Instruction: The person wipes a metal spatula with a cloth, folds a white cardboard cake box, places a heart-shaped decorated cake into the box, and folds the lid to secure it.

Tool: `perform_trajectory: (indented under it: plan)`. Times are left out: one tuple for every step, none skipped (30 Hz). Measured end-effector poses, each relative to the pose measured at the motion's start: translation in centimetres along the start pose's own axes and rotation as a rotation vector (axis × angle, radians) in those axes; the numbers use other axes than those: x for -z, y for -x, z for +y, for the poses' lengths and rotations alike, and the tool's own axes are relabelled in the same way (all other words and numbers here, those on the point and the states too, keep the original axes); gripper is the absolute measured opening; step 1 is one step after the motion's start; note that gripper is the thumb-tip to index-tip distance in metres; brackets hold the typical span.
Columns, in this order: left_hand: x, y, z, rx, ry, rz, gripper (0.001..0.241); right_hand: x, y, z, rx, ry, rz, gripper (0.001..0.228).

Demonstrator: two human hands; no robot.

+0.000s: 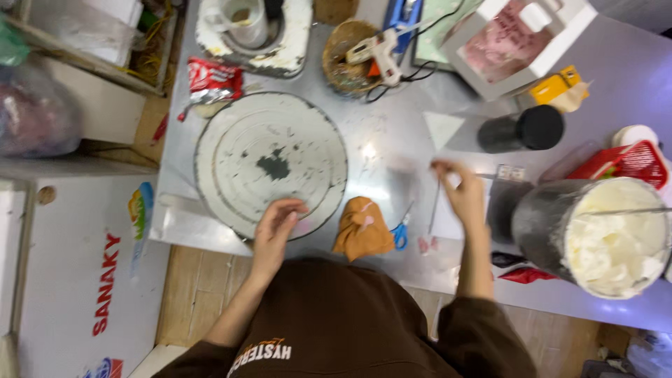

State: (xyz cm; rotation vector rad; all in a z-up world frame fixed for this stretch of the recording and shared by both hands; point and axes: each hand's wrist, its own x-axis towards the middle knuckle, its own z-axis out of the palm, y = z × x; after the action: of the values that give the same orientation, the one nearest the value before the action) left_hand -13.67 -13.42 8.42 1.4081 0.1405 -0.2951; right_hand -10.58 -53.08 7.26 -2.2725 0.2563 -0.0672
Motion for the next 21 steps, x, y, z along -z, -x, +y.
perform_trajectory:
  plan:
    - [0.5, 0.0, 0.3, -0.111, -0.183, 0.001, 0.026, -2.5, 2.4, -0.2, -0.214, 0.08, -0.095, 0.022]
    - [1.2, 0.1, 0.7, -0.22, -0.368, 0.001, 0.027, -5.4, 4.9, -0.5, -0.158, -0.072, -0.046, 0.02]
    - [1.8, 0.4, 1.1, -0.324, -0.552, 0.006, 0.029, -8.0, 7.0, -0.8, -0.101, -0.222, -0.001, 0.019]
    - [2.3, 0.5, 1.3, -0.346, -0.602, 0.004, 0.032, -11.0, 9.0, -1.5, -0.156, -0.417, -0.007, 0.021]
    - [2.9, 0.6, 1.6, -0.366, -0.65, 0.002, 0.035, -13.6, 10.5, -2.5, -0.213, -0.609, -0.014, 0.025]
    - [3.5, 0.9, 1.7, -0.386, -0.699, -0.001, 0.038, -15.2, 11.2, -3.3, -0.126, -0.502, -0.109, 0.027]
    - [4.3, 1.0, 1.8, -0.386, -0.747, -0.014, 0.043, -16.6, 11.7, -4.1, -0.036, -0.394, -0.199, 0.029]
    - [5.1, 1.2, 1.7, -0.386, -0.796, -0.027, 0.048, -17.6, 12.1, -5.0, 0.054, -0.284, -0.287, 0.031]
    - [6.0, 1.6, 1.6, -0.384, -0.844, -0.044, 0.053, -18.6, 12.5, -5.9, -0.108, -0.246, -0.319, 0.032]
    - [7.0, 2.0, 1.3, -0.402, -0.931, -0.042, 0.057, -19.5, 12.9, -6.6, -0.269, -0.205, -0.351, 0.033]
    - [8.1, 2.0, 1.0, -0.426, -1.019, -0.04, 0.061, -20.4, 13.0, -7.1, -0.426, -0.164, -0.379, 0.035]
    - [9.1, 1.9, 0.7, -0.45, -1.108, -0.038, 0.065, -21.1, 13.1, -7.3, -0.449, -0.216, -0.335, 0.035]
    - [10.2, 1.9, 0.3, -0.436, -1.127, -0.036, 0.072, -21.6, 13.3, -7.1, -0.476, -0.266, -0.29, 0.035]
    - [11.4, 2.0, 0.0, -0.421, -1.146, -0.034, 0.078, -22.3, 13.5, -6.8, -0.503, -0.316, -0.244, 0.035]
    - [12.5, 2.3, -0.3, -0.403, -1.164, -0.036, 0.085, -23.1, 13.9, -6.6, -0.479, -0.457, -0.199, 0.036]
    - [13.6, 2.4, -0.4, -0.366, -1.181, -0.056, 0.089, -24.0, 14.2, -6.4, -0.453, -0.597, -0.154, 0.036]
    - [14.6, 2.7, -0.6, -0.327, -1.198, -0.087, 0.094, -24.6, 14.9, -6.4, -0.433, -0.737, -0.101, 0.036]
    - [15.3, 2.9, -0.7, -0.288, -1.215, -0.118, 0.098, -24.9, 15.7, -6.5, -0.483, -0.772, -0.122, 0.035]
    - [16.0, 2.9, -0.8, -0.276, -1.237, -0.175, 0.1, -25.1, 16.2, -6.9, -0.533, -0.811, -0.133, 0.035]
    - [16.5, 2.9, -0.9, -0.264, -1.258, -0.231, 0.102, -25.6, 16.5, -7.4, -0.583, -0.85, -0.143, 0.034]
    - [16.9, 3.1, -1.2, -0.251, -1.278, -0.294, 0.103, -26.3, 16.9, -7.9, -0.614, -0.879, -0.136, 0.034]
